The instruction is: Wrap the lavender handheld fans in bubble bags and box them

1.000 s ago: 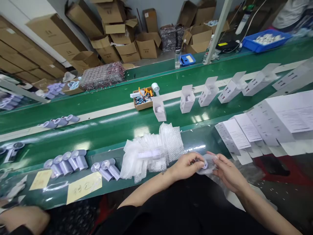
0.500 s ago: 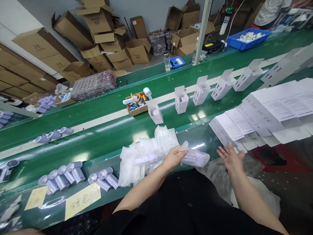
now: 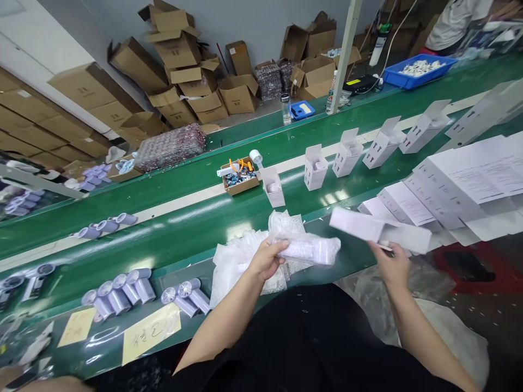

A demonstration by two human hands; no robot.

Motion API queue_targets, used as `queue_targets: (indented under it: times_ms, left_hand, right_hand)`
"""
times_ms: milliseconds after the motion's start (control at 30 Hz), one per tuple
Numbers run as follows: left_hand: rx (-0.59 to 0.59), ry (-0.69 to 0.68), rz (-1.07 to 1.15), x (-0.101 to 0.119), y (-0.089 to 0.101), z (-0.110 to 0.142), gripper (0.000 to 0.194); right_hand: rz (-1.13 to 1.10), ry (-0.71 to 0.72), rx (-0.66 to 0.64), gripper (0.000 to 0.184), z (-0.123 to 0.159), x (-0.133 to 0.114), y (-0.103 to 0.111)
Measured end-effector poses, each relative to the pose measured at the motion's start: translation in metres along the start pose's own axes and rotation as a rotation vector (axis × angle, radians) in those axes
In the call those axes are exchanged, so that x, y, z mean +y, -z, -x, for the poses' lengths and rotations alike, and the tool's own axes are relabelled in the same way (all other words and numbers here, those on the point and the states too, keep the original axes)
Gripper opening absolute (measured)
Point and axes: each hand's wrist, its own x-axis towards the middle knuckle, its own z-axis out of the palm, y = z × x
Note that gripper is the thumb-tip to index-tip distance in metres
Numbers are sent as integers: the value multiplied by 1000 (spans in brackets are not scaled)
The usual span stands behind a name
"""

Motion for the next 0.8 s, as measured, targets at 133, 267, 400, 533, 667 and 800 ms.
queue_targets:
  times_ms: [133, 267, 400, 533, 667, 800]
  left_hand:
    - [-21, -99, -38, 5, -23, -15, 39]
    - [93, -213, -394, -2, -45, -33, 30]
    - [296, -507, -968, -2, -64, -31, 16]
    - [95, -687, -1512, -2, -102, -30, 21]
    - [-297, -693, -1827, -5, -129, -49, 23]
    - [-489, -723, -1937, -13, -128, -56, 30]
  right_hand:
    - [513, 584, -381, 28, 19, -7, -16]
    - [658, 915, -521, 32, 10, -3, -35]
    - [703, 940, -487, 30, 4, 3, -38]
    - [710, 968, -420, 30, 2, 7, -34]
    - [687, 1016, -459, 29, -2, 10, -29]
    - [601, 982, -527, 37, -8, 27, -21]
